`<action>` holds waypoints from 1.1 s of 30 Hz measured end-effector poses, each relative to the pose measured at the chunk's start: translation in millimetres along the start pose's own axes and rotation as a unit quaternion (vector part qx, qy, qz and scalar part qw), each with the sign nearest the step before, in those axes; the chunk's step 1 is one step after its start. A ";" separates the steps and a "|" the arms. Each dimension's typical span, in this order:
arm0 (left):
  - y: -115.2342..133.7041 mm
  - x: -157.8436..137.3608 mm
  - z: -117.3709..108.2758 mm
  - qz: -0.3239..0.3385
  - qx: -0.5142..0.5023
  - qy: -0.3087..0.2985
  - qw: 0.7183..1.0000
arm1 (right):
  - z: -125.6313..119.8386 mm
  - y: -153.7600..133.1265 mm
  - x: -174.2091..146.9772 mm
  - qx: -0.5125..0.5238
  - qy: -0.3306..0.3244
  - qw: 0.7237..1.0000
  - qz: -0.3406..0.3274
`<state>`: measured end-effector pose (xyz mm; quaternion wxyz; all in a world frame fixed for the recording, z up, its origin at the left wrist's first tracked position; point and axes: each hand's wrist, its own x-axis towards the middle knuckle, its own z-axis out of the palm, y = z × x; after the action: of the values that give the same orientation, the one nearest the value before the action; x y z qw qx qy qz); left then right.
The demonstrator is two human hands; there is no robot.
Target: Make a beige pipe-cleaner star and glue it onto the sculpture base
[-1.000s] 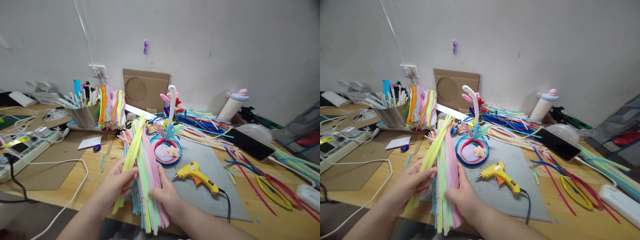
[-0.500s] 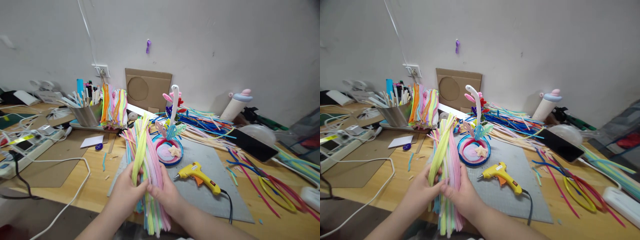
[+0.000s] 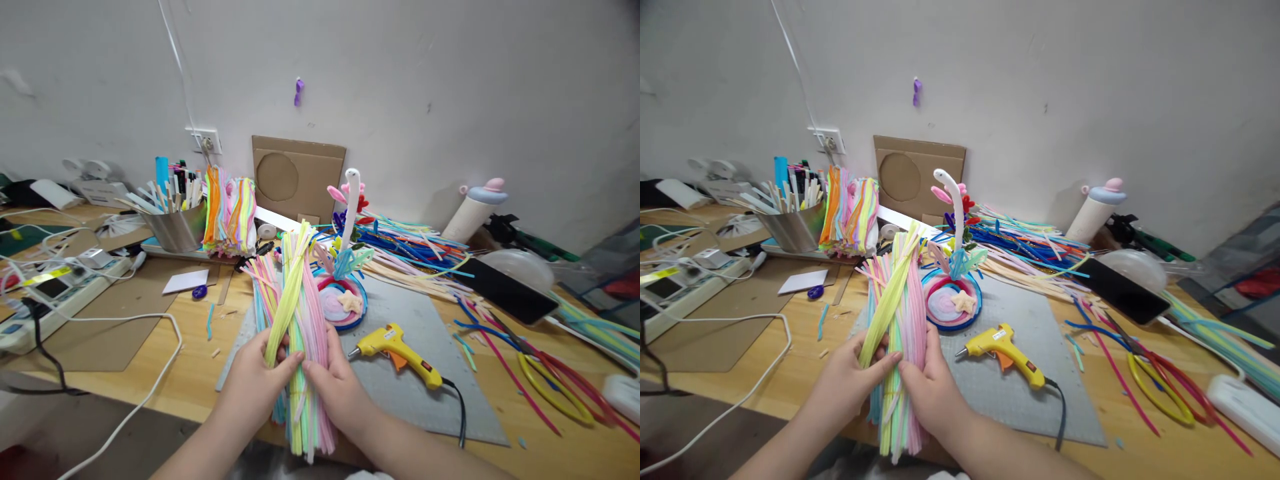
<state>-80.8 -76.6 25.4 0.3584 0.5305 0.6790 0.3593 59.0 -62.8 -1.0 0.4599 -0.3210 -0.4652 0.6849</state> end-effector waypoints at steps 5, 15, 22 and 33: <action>-0.8 5.0 -6.1 -0.043 -0.090 -0.067 0.993 | -2.8 1.5 0.5 -0.028 -0.003 1.000 -0.008; 5.4 8.3 -9.3 -0.057 -0.143 -0.077 0.985 | -2.1 3.2 1.1 -0.038 -0.015 0.999 -0.033; 6.3 6.2 -8.7 -0.062 -0.157 -0.087 0.982 | 3.9 -2.4 0.9 -0.031 -0.003 0.999 -0.030; 2.4 4.2 -7.9 -0.059 -0.228 -0.144 0.961 | 3.4 -3.8 0.7 -0.016 -0.011 1.000 -0.022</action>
<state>-87.3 -72.9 30.9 0.5843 0.4395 0.5508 0.4026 57.0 -62.7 3.8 0.4642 -0.3112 -0.4881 0.6704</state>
